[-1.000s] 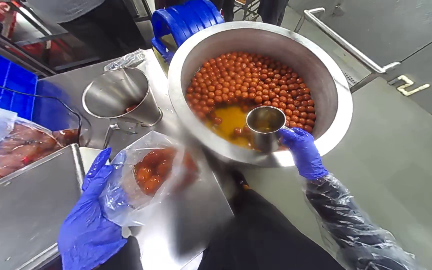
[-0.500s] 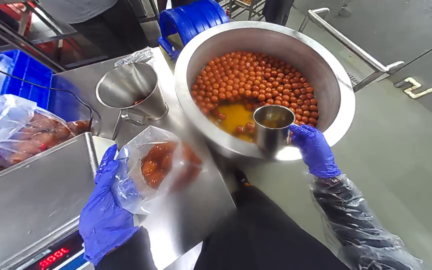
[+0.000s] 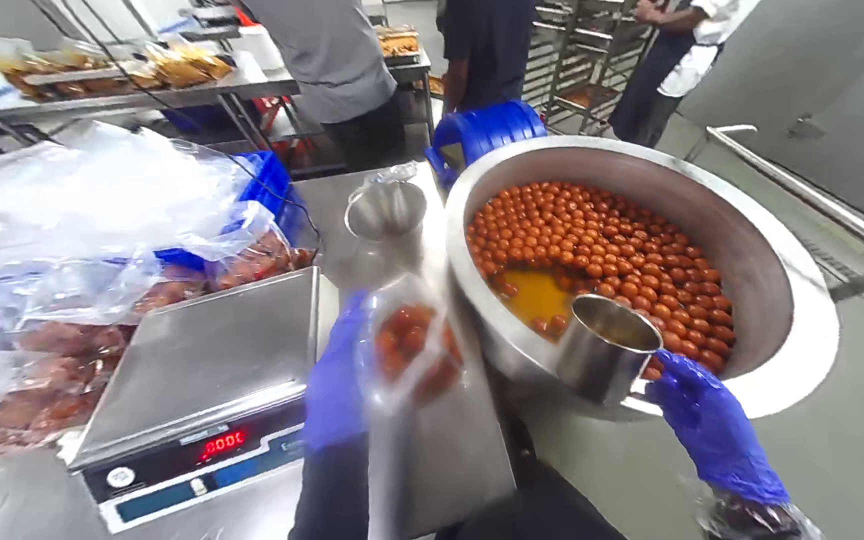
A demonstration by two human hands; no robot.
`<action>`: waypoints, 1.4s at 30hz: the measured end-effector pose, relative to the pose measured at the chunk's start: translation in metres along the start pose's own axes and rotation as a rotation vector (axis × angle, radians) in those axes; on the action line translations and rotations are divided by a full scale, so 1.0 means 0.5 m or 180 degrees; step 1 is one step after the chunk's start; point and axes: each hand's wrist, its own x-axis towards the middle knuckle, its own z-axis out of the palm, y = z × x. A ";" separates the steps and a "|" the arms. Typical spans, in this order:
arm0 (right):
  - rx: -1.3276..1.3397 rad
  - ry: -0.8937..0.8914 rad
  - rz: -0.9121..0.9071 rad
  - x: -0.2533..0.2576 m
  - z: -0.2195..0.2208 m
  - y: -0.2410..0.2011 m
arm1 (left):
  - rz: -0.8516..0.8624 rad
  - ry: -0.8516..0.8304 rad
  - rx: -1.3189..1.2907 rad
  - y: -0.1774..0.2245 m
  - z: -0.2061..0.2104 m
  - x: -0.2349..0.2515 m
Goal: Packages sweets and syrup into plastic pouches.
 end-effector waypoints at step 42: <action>-0.2041 -0.3271 -0.0921 0.243 0.782 0.077 | -0.0363 0.0309 -0.0357 0.005 0.044 0.032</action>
